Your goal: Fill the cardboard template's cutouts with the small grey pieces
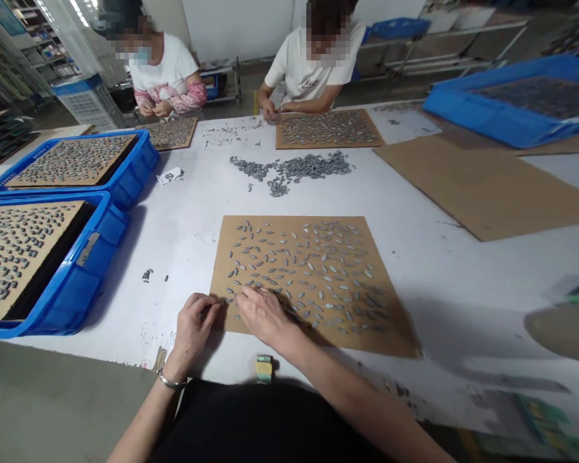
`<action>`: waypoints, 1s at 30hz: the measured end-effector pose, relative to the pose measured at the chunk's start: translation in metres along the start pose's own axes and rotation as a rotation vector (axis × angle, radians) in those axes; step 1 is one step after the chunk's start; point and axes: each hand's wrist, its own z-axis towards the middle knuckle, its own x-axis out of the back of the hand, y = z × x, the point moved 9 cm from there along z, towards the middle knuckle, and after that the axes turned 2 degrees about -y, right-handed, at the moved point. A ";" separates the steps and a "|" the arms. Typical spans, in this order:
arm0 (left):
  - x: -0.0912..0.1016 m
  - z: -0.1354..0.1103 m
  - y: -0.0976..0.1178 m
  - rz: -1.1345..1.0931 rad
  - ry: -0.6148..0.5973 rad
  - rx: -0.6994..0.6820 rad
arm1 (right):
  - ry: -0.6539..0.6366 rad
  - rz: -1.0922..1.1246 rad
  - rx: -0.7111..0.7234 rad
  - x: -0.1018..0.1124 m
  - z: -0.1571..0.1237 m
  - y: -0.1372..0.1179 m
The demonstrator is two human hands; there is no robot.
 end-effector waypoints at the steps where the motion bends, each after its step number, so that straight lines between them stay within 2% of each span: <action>1: 0.002 0.001 -0.002 0.002 0.003 0.011 | 0.000 0.005 -0.014 0.001 -0.002 0.003; 4: 0.000 0.006 0.000 0.007 -0.017 -0.007 | -0.006 0.006 -0.056 0.002 -0.012 0.009; 9: -0.024 0.017 0.019 0.084 -0.104 -0.145 | -0.019 0.003 -0.080 0.001 -0.021 0.014; 12: -0.040 0.022 0.029 0.259 -0.166 -0.238 | 0.062 0.106 -0.112 0.007 -0.027 0.029; 15: -0.050 0.026 0.032 0.367 -0.231 -0.286 | 0.201 0.202 -0.206 0.016 -0.042 0.059; 18: -0.053 0.026 0.034 0.405 -0.261 -0.330 | 0.299 0.251 -0.292 0.021 -0.064 0.087; 22: -0.053 0.024 0.038 0.410 -0.295 -0.374 | 0.329 0.296 -0.337 0.021 -0.089 0.107; 27: -0.050 0.020 0.041 0.311 -0.327 -0.352 | 0.308 0.284 -0.392 0.014 -0.098 0.113; 30: -0.037 0.022 0.038 0.209 -0.283 -0.289 | 0.294 0.276 -0.352 0.015 -0.093 0.105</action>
